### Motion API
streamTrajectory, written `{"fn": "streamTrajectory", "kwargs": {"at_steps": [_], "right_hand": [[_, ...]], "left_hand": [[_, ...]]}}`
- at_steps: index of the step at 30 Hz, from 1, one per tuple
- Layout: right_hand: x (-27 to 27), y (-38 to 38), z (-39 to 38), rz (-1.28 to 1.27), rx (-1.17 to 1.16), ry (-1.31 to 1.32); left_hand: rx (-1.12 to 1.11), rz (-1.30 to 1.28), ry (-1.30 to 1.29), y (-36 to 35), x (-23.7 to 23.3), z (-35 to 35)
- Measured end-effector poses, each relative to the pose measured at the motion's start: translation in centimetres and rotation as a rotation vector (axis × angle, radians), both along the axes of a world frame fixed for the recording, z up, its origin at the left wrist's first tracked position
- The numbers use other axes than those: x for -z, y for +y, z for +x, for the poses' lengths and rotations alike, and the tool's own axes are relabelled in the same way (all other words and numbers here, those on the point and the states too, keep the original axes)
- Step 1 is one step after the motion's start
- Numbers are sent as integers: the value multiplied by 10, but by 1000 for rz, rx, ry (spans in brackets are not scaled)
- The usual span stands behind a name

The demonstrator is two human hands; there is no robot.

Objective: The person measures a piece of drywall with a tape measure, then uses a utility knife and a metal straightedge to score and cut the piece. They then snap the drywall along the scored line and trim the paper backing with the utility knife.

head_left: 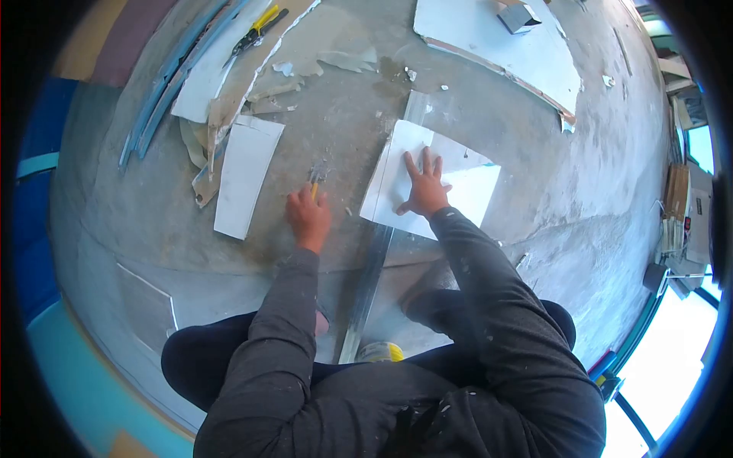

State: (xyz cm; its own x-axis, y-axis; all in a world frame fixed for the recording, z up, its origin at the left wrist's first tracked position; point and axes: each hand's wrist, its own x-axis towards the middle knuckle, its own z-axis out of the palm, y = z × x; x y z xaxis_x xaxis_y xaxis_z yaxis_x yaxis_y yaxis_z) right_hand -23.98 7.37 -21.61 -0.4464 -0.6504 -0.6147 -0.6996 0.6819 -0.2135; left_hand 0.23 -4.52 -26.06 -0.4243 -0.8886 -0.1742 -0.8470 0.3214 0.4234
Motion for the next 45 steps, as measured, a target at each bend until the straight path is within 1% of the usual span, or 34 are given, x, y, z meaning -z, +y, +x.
{"fn": "streamTrajectory", "kwargs": {"at_steps": [2,5,7,8,9,11,14,15,16,17,20,23,26,27,29,32,35,36,39,40,41,43,45], "right_hand": [[-1,0,0,11,12,3],[-1,-2,1,11,22,9],[-2,-3,2,22,37,7],[-2,-2,3,21,41,4],[-2,-2,3,18,44,2],[0,0,5,21,48,0],[1,-10,-6,0,39,24],[0,-9,-7,-4,42,25],[1,-1,1,1,39,11],[4,3,5,8,42,1],[1,-2,1,7,17,26],[-7,-5,-1,11,-28,50],[16,-19,-38,-132,110,53],[6,-24,-48,-210,107,196],[8,-27,-70,-224,97,258],[-5,-37,-92,-26,49,151],[-9,-37,-108,-149,-32,-39],[-17,-34,-112,-207,-130,-46],[-88,-23,-99,-134,-192,-156],[-111,-16,-93,-104,-202,-152],[-127,-2,-89,-195,-230,-155],[-162,20,-81,-267,-276,-79],[-182,42,-84,-337,-325,23]], "left_hand": [[173,210,-4,-8,-5,-11],[433,586,126,13,-37,-56],[604,529,65,24,-67,-77],[690,500,34,28,-74,-80],[728,521,-41,28,-64,-81],[797,554,-190,23,-29,-77],[849,555,-287,14,3,-67],[811,552,-224,14,-6,-74],[764,564,-171,15,-29,-78],[706,554,-113,12,-43,-83],[457,471,-122,1,-47,-99],[189,477,-14,10,-19,-93],[195,435,70,23,3,-81],[144,307,57,23,6,-75],[45,51,34,16,8,-57],[-26,-126,-208,-1,-4,-17],[83,-167,-192,-18,35,26],[78,-124,-169,-20,35,37],[73,-9,-127,-31,24,51],[74,29,-145,-35,20,53],[76,70,-163,-36,16,55],[11,240,69,-31,4,58],[-39,318,273,-22,-5,50]]}}
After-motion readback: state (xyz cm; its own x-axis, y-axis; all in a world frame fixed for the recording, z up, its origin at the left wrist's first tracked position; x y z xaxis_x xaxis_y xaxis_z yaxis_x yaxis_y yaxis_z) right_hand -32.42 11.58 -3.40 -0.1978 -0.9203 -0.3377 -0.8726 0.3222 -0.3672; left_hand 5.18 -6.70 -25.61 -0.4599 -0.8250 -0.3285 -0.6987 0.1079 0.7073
